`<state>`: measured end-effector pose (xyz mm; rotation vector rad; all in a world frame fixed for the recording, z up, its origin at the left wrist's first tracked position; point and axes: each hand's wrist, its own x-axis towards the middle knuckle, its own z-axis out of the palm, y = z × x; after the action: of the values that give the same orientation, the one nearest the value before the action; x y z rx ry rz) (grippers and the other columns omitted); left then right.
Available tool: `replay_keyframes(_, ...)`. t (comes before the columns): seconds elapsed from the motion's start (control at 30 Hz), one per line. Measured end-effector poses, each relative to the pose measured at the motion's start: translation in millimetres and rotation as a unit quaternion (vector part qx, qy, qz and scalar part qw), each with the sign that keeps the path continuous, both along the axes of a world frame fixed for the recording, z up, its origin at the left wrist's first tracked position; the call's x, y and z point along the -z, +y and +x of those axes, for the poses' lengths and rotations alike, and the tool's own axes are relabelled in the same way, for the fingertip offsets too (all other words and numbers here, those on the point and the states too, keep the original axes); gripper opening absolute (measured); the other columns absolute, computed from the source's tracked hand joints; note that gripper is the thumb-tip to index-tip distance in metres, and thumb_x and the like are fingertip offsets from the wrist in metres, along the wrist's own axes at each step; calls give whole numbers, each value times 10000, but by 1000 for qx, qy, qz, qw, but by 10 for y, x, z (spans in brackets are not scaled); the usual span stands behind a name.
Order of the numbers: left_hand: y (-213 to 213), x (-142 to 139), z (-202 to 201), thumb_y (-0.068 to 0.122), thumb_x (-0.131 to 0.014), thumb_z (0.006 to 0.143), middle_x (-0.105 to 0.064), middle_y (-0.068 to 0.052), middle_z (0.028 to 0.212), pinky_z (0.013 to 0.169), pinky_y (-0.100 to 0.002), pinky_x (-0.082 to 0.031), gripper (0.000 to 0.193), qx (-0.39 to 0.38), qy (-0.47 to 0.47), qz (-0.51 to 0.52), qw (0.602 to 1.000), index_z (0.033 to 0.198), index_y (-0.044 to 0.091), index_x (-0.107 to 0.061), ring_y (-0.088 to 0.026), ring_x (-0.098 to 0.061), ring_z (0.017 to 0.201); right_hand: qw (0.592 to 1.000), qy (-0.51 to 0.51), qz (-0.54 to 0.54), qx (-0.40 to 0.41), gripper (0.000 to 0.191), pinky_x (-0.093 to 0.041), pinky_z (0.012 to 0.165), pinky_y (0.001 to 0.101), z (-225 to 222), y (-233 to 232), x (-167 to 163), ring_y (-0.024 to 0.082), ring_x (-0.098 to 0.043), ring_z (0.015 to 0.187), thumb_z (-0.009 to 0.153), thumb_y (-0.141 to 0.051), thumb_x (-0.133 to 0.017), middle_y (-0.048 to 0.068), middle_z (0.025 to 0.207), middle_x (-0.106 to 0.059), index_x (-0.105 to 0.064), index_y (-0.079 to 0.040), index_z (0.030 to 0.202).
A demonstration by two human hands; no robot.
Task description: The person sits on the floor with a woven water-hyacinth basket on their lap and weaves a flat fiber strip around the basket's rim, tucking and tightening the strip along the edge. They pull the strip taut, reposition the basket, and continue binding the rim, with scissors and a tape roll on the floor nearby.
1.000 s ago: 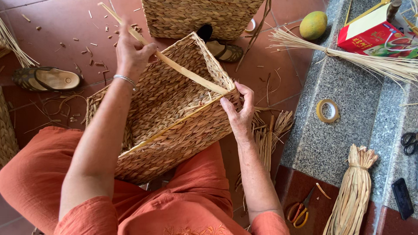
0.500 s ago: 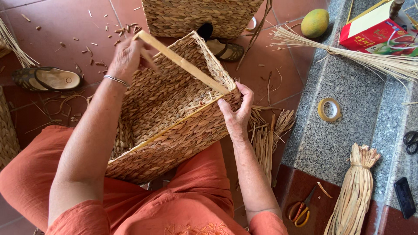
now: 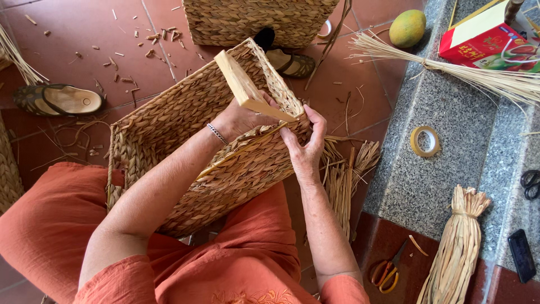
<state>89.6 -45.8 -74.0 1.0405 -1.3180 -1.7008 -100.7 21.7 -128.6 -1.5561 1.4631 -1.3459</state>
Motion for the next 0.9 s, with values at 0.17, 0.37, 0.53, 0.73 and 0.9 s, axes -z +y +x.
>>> replay_keyframes(0.17,-59,34,-18,33,-882,761,-698,-32,955,856,-294,-603,320,13,58,57,997,994,70,-667,-138,-681,936,998,-55,25,-11,606,-506,1095,417,12,-14,-61,212,-554,1245,873,-174,-800,94,1347,-518,-509,-96,1399)
replay_keyframes(0.37,-85,-22,-11,-36,-850,696,-784,-103,1077,936,-325,-623,454,16,47,113,992,1130,5,-724,-188,-752,1015,999,-33,2,-6,568,-508,1057,392,54,29,-137,196,-549,1206,865,-100,-793,77,1304,-514,-529,-71,1367)
replay_keyframes(0.53,-104,-64,-82,-60,-831,679,-770,-89,1118,928,-346,-619,534,32,43,98,994,1188,-3,-682,-192,-738,1036,999,18,-32,6,551,-459,1107,393,61,45,-109,196,-522,1241,868,-57,-768,80,1309,-510,-535,-59,1368)
replay_keyframes(0.73,-141,-25,-46,-74,-856,671,-757,-72,1116,935,-314,-618,567,3,24,80,997,1189,28,-651,-154,-735,1025,999,27,-28,17,557,-474,1111,422,58,-2,-29,212,-512,1250,852,-56,-751,81,1293,-486,-531,-72,1364)
replay_keyframes(0.9,-161,-13,76,-31,-848,734,-794,-99,1068,913,-327,-626,442,74,54,94,991,1154,15,-721,-160,-758,977,999,34,-33,6,562,-453,1148,459,40,1,-37,226,-505,1295,888,-89,-784,89,1316,-490,-516,-83,1382)
